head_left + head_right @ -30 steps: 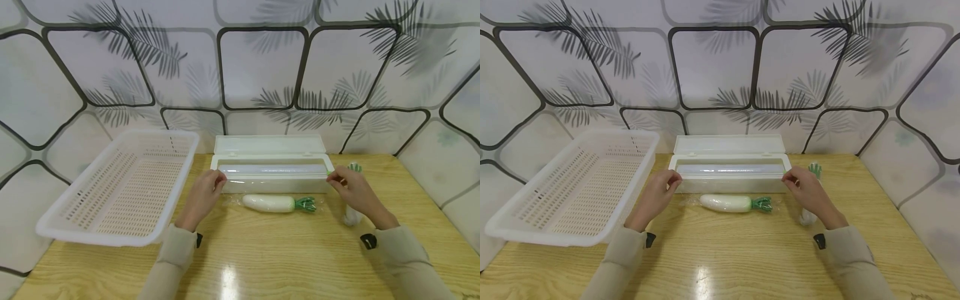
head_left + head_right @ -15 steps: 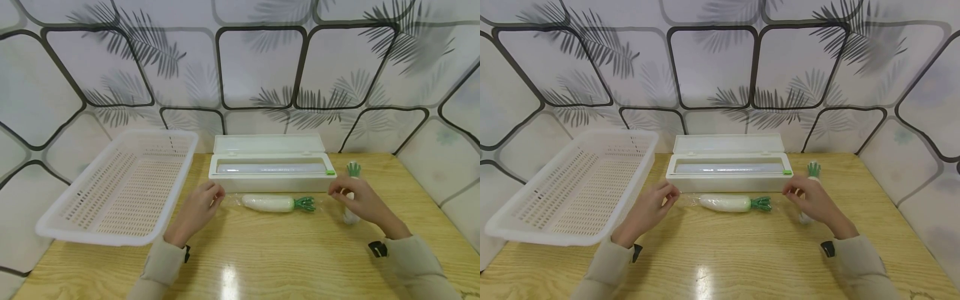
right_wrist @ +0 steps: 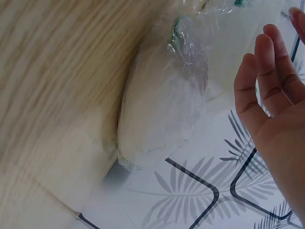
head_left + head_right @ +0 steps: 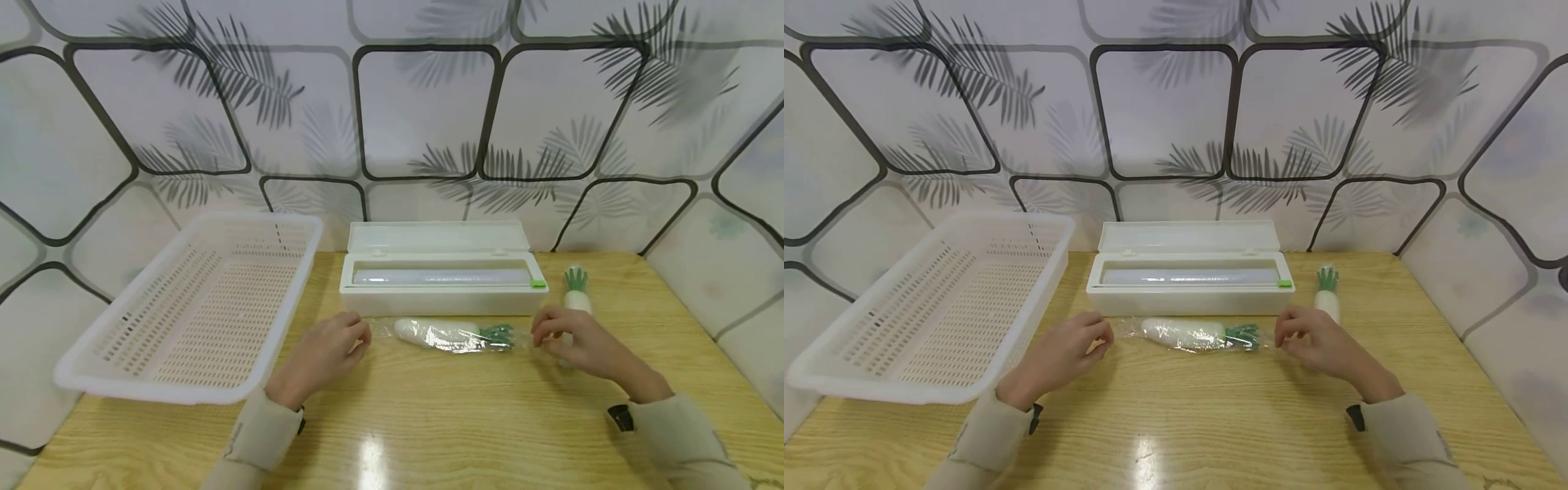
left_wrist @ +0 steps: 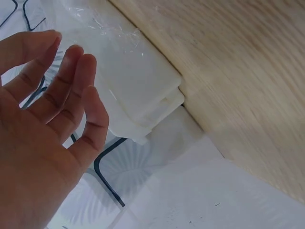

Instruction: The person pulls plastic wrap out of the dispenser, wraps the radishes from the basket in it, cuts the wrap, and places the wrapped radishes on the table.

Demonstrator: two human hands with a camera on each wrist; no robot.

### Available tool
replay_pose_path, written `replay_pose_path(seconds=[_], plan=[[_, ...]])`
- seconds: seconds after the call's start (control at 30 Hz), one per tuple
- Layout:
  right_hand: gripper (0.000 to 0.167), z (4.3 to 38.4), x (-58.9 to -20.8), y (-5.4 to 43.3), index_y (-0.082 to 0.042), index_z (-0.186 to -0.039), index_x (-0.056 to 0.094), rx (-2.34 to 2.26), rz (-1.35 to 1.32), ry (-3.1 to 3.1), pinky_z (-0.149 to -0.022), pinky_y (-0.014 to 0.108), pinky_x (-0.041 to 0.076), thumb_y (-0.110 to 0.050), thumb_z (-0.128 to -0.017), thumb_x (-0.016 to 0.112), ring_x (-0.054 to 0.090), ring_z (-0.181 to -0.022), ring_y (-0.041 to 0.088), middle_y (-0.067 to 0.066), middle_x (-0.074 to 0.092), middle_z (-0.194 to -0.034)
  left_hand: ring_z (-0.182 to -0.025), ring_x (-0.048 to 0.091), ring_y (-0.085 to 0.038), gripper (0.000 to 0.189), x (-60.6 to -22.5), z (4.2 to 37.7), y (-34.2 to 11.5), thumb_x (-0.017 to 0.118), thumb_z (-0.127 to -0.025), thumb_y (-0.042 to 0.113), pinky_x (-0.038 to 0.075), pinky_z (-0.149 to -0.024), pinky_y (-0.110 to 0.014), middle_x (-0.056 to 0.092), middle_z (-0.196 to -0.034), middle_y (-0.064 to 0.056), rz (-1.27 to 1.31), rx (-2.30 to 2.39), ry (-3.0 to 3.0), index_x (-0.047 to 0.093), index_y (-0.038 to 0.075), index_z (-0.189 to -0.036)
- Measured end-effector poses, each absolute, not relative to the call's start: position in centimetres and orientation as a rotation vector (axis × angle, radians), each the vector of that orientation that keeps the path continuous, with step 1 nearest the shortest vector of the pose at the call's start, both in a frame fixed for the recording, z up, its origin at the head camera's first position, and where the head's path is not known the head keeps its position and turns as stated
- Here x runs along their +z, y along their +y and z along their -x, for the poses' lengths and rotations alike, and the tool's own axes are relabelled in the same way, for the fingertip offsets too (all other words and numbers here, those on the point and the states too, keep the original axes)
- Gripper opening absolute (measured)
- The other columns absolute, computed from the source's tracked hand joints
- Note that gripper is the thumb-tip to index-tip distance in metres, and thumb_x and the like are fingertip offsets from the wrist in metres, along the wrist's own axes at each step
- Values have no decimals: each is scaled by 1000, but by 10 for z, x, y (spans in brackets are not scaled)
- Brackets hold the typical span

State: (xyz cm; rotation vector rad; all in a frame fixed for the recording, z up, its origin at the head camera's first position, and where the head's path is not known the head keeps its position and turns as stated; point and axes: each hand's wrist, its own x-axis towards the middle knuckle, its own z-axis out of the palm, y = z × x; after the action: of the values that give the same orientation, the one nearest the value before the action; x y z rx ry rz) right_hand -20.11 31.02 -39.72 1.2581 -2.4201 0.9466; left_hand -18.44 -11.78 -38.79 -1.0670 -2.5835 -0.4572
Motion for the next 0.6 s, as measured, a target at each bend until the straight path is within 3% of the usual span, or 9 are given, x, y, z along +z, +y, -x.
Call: replay_pose_path(seconds=[0.3, 0.6], plan=[[38, 203, -403, 298, -19, -74, 68, 717, -1320, -2444, -64, 25, 47, 17, -65, 74, 56, -78, 13, -8, 59, -90, -79, 62, -20, 8, -387, 186, -110, 75, -87, -3, 54, -67, -29, 65, -87, -4, 1098, -374, -2740, 72, 5, -87], [36, 204, -390, 294, -20, -77, 63, 619, -1174, -2466, -57, 29, 49, 14, -71, 72, 53, -71, 3, -15, 56, -83, -62, 54, -14, 16, -384, 191, -100, 75, -88, 5, 47, -53, -28, 56, -70, 0, 938, -345, -2671, 67, 7, -74]])
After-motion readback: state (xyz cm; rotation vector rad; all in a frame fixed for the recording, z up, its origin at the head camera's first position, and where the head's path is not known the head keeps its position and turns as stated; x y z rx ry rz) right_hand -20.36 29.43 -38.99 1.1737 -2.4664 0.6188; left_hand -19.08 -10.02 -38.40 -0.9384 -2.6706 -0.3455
